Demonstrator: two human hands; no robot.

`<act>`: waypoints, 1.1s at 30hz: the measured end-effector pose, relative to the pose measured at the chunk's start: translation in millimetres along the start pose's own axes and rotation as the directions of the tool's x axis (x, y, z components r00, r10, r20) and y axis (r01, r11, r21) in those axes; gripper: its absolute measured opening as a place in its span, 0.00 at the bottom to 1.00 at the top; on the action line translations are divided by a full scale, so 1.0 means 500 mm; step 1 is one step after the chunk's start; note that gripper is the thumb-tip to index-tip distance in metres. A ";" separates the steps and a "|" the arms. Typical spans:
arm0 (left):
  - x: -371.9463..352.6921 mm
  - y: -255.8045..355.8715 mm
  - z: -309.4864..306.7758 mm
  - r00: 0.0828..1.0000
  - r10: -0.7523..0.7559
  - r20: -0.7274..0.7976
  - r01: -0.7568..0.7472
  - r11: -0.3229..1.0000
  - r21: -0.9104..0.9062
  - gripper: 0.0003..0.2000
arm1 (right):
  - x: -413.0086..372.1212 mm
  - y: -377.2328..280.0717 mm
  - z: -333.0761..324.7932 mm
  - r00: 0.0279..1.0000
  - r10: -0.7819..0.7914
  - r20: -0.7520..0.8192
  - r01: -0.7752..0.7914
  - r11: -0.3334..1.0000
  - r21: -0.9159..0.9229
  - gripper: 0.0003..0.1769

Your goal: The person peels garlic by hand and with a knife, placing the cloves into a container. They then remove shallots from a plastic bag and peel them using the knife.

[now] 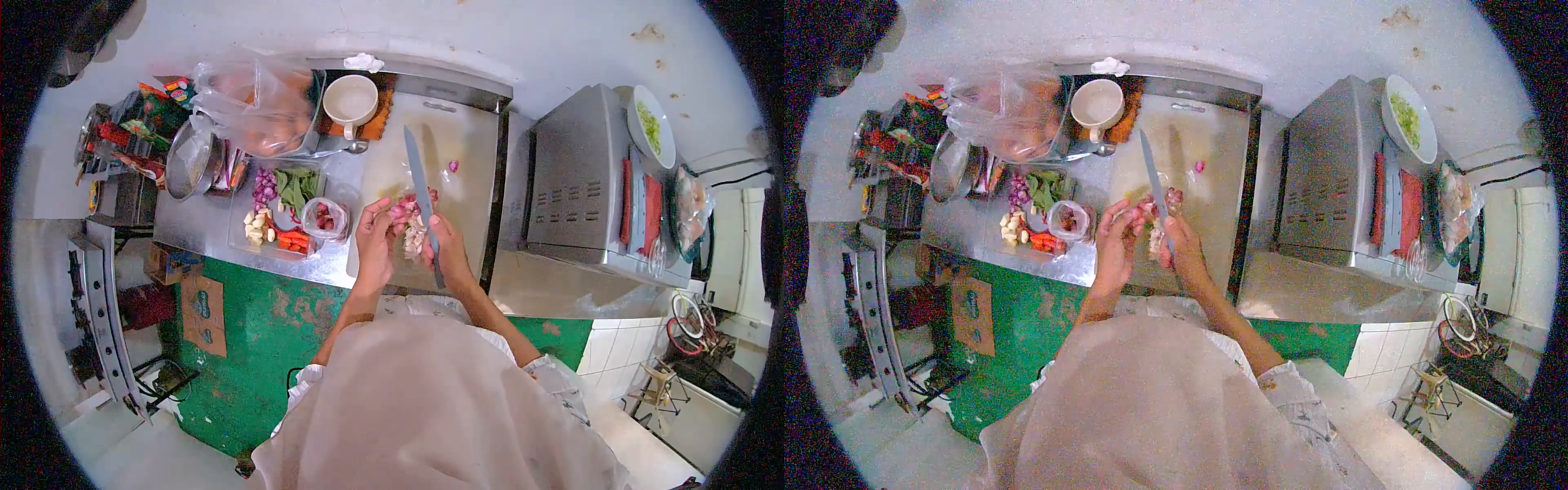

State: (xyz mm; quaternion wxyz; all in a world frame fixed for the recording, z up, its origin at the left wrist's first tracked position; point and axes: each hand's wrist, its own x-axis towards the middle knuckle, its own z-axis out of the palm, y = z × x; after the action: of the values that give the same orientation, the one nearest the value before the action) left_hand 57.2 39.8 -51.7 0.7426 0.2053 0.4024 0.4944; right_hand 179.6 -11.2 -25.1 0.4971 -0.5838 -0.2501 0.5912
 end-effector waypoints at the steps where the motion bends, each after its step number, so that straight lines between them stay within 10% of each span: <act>1: 0.000 0.000 -0.002 1.000 -0.008 -0.018 0.008 1.000 0.014 0.14 | 0.003 -0.001 -0.001 1.000 0.003 -0.006 -0.003 1.000 -0.031 0.20; 14: 0.004 -0.007 -0.010 0.998 -0.058 0.024 0.058 0.998 0.020 0.13 | 0.022 0.013 -0.023 0.990 0.139 -0.006 -0.139 0.986 -0.094 0.25; 25: 0.002 -0.012 -0.004 0.999 0.030 0.020 -0.032 0.993 0.113 0.13 | -0.003 0.001 -0.003 0.949 -0.229 0.216 0.290 0.902 -0.320 0.30; 33: -0.002 -0.004 0.002 0.990 0.138 0.029 -0.141 0.968 0.206 0.11 | -0.018 -0.023 0.008 0.950 -0.220 0.221 0.291 0.881 -0.373 0.29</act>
State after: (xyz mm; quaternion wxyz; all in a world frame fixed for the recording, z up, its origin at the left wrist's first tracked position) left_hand 58.7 38.4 -52.3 0.6834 0.3129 0.4311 0.4993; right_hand 177.9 -13.6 -10.2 0.4171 -0.5814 -0.4829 0.5048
